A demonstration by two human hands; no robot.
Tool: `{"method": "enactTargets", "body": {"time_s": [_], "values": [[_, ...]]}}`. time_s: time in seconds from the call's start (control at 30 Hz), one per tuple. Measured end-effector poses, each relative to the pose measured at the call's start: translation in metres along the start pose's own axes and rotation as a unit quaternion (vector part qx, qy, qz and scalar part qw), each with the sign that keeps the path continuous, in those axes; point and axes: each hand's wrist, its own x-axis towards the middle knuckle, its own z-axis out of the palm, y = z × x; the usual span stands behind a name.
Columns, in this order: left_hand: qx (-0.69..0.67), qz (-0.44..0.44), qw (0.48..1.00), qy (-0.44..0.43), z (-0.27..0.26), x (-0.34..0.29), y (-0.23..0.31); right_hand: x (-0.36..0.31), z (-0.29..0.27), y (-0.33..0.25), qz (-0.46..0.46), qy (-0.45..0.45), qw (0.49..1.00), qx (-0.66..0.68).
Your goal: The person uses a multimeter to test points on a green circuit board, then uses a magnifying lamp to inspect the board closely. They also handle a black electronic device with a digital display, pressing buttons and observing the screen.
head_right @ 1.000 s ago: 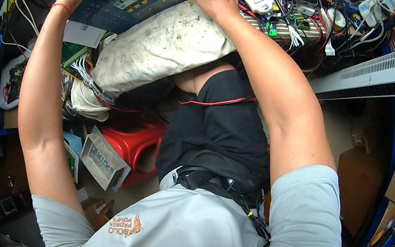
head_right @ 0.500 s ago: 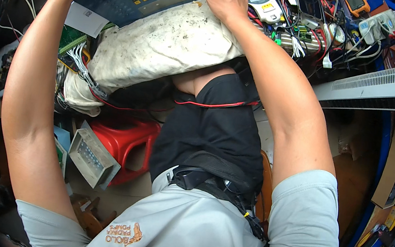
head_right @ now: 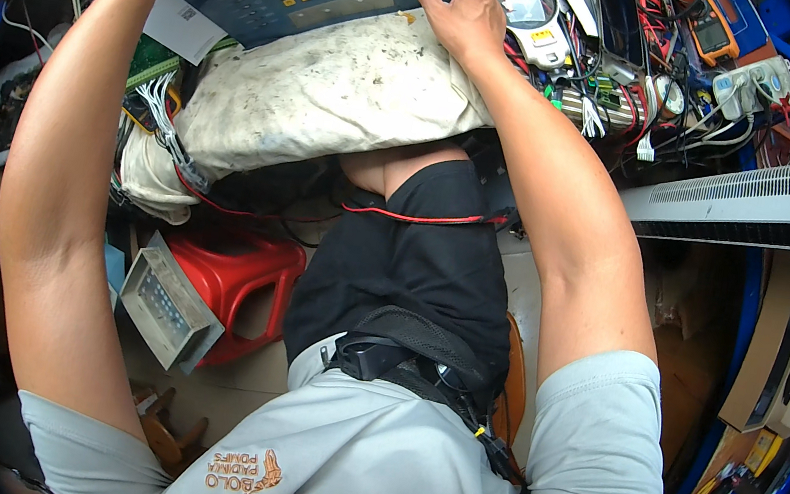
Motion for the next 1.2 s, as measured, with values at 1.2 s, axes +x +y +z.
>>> {"method": "enactTargets", "body": {"time_s": [1.2], "values": [[0.018, -0.022, 1.000, -0.002, 0.007, 0.006, -0.006, -0.001, -0.003, -0.005, 0.000, -0.015, 1.000, 0.019]]}}
